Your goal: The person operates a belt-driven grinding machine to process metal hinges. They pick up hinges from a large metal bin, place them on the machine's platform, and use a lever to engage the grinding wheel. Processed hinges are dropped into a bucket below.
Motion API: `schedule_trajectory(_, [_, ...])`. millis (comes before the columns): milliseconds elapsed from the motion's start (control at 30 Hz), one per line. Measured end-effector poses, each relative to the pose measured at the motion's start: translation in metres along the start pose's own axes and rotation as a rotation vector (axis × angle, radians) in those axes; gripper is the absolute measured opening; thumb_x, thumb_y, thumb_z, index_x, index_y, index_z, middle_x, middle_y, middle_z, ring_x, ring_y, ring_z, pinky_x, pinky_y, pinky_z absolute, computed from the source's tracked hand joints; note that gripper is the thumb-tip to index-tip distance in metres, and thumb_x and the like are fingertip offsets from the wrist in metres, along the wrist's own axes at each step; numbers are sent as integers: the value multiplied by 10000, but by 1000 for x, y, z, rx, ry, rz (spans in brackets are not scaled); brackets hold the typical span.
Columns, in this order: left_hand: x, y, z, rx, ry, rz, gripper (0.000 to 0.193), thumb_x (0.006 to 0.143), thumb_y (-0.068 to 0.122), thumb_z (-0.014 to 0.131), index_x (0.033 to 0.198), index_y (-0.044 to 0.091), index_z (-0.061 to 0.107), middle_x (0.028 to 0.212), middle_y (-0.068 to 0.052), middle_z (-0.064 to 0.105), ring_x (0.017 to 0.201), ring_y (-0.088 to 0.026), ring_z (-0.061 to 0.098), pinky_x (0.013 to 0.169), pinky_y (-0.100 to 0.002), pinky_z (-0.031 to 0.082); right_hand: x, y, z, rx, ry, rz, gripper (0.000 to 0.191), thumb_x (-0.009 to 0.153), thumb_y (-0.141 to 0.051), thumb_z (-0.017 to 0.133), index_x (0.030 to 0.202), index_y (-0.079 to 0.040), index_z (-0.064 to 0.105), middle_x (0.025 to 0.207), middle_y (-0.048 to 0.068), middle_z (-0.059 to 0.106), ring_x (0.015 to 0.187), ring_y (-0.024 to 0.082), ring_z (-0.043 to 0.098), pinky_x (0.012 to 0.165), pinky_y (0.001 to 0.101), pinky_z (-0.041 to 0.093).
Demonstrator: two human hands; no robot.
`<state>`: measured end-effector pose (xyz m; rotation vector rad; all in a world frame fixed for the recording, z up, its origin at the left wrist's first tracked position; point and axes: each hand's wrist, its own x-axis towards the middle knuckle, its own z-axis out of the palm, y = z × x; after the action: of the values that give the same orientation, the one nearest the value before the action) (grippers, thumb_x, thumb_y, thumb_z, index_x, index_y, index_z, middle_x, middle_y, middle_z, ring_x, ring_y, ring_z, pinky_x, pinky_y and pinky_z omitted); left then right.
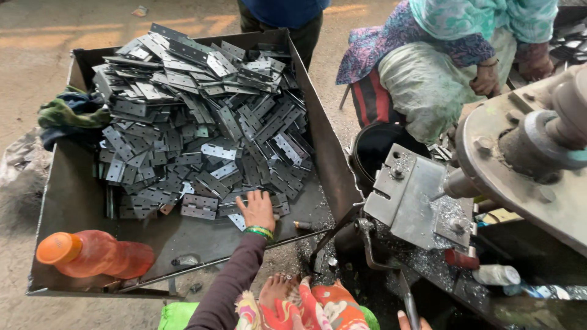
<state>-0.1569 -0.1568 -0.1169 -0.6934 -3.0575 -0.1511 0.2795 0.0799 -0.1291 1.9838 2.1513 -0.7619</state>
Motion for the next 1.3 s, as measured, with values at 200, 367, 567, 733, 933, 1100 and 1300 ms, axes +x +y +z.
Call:
schedule_trajectory(200, [-13, -12, -5, -210, 118, -67, 501, 644, 350, 875, 1074, 168, 692, 1093, -22, 639, 1179, -263, 528, 1070, -610, 336, -2, -20, 5, 6, 0, -25, 475, 799, -636, 677, 1084, -263, 755, 909, 150, 787, 977, 372, 753, 899, 454, 560])
schedule_trajectory(367, [-26, -26, -32, -588, 182, 20, 335, 708, 185, 801, 1038, 176, 748, 1138, -45, 682, 1156, -301, 614, 992, -438, 489, -31, -19, 2, 16, 21, -17, 470, 806, -638, 670, 1070, -258, 755, 883, 141, 790, 957, 367, 760, 896, 450, 560])
schedule_trajectory(567, [-24, 43, -115, -1658, -117, 171, 360, 812, -57, 734, 1140, 90, 754, 1075, -91, 753, 1002, -189, 707, 882, -282, 575, -56, -24, 0, -27, -30, 52, 509, 817, -669, 640, 1070, -242, 752, 900, 149, 809, 973, 364, 775, 913, 449, 569])
schedule_trajectory(733, [-49, 141, -170, -1045, 290, 632, 478, 726, -28, 746, 1179, 123, 748, 1060, -79, 757, 986, -280, 665, 880, -383, 546, -59, -28, 0, -23, 11, 60, 508, 808, -671, 651, 1090, -257, 740, 973, 158, 788, 1026, 394, 737, 909, 469, 562])
schedule_trajectory(933, [-95, 214, -160, -589, 218, 934, 547, 767, 238, 747, 1220, -40, 617, 1378, -224, 560, 1254, -394, 488, 1001, -499, 402, -61, -31, -2, -26, 31, 58, 522, 782, -671, 673, 1138, -291, 721, 974, 172, 778, 1014, 403, 736, 879, 478, 573])
schedule_trajectory(1100, [-80, 208, -138, -742, -148, 991, 649, 929, 370, 673, 1435, -16, 548, 1451, -151, 560, 1336, -363, 472, 1122, -463, 375, -66, -31, -1, -12, 4, 64, 495, 829, -661, 641, 1061, -235, 738, 949, 180, 790, 1014, 400, 741, 888, 478, 571])
schedule_trajectory(1300, [-31, 202, -151, -590, 3, 1009, 636, 734, 475, 792, 1212, 75, 664, 1328, -107, 617, 1321, -292, 482, 1183, -617, 122, -58, -39, -26, -23, -81, -71, 519, 802, -641, 676, 1071, -198, 718, 971, 201, 763, 1024, 411, 724, 880, 476, 570])
